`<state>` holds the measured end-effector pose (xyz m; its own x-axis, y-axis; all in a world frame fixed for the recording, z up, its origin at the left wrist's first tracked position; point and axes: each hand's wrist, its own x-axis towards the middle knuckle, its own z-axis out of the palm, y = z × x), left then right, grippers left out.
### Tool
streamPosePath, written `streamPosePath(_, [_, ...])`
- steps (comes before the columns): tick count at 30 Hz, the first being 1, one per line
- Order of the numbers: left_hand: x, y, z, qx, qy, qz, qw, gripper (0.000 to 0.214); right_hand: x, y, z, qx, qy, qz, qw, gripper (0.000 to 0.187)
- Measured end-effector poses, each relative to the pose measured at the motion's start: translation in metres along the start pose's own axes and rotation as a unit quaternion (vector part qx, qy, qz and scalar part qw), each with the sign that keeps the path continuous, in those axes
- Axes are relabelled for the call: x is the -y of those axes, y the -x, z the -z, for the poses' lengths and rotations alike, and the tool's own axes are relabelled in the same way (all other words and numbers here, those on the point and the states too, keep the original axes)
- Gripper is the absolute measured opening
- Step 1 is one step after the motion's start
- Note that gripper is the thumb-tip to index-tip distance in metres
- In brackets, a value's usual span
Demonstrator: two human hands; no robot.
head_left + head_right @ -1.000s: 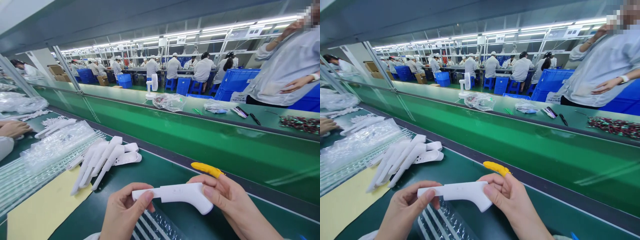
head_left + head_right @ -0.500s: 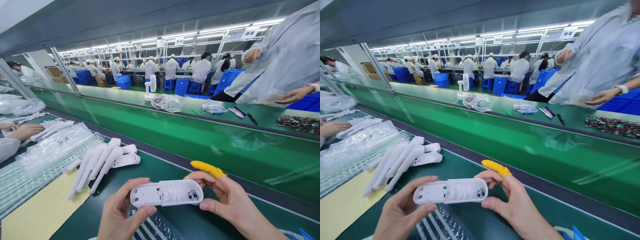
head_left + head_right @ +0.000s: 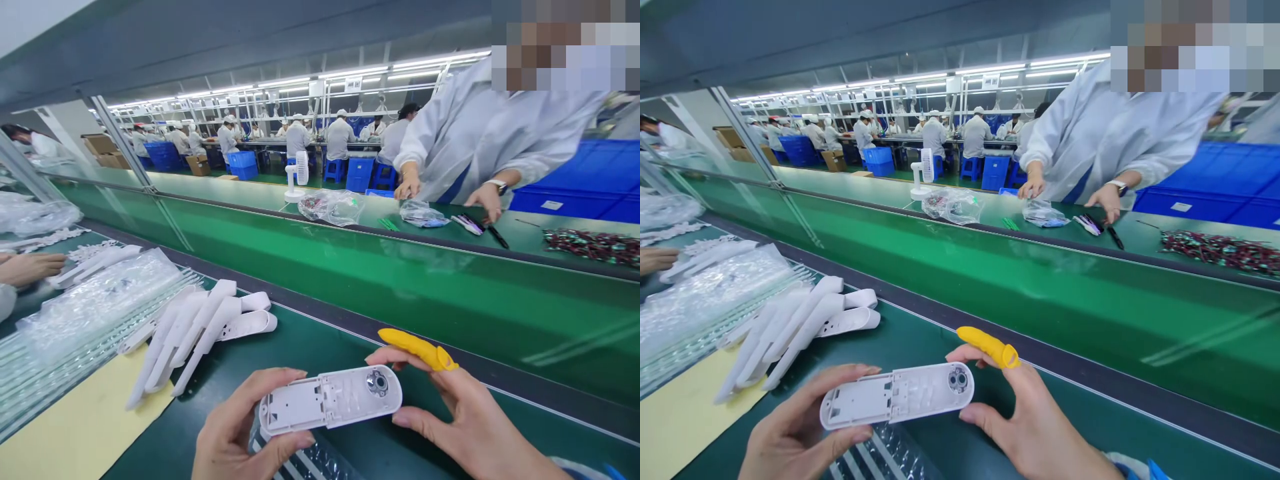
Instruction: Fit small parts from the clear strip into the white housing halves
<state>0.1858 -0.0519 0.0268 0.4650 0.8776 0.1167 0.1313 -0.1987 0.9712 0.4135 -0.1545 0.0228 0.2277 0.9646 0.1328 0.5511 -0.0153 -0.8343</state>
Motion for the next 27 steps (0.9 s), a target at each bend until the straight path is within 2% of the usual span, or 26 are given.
streamPosePath(3, [0.003,-0.001,0.000,0.007,-0.029,0.007,1.000,0.030,-0.002,-0.001,0.000,-0.009,0.021,0.024,0.999,0.032])
streamPosePath(8, [0.010,-0.003,0.005,0.045,-0.089,0.039,0.994,0.041,-0.010,-0.003,0.002,-0.010,0.049,0.026,0.998,0.027])
streamPosePath(13, [0.013,-0.005,0.008,0.068,-0.141,0.018,0.988,0.030,-0.022,-0.006,-0.005,-0.005,0.057,0.030,0.998,0.029])
streamPosePath(18, [0.019,-0.007,0.007,0.102,-0.176,-0.011,0.979,0.018,-0.037,-0.009,-0.021,0.041,0.076,0.047,0.995,0.033])
streamPosePath(23, [0.023,-0.008,0.009,0.117,-0.188,-0.019,0.975,0.014,-0.036,-0.008,-0.024,0.046,0.080,0.037,0.995,0.030])
streamPosePath(25, [0.022,-0.008,0.013,0.127,-0.193,-0.005,0.973,0.020,-0.032,-0.007,-0.023,0.053,0.084,0.036,0.994,0.029])
streamPosePath(27, [0.020,-0.007,0.019,0.130,-0.220,0.044,0.966,0.038,-0.031,-0.008,-0.019,0.046,0.092,0.041,0.994,0.027])
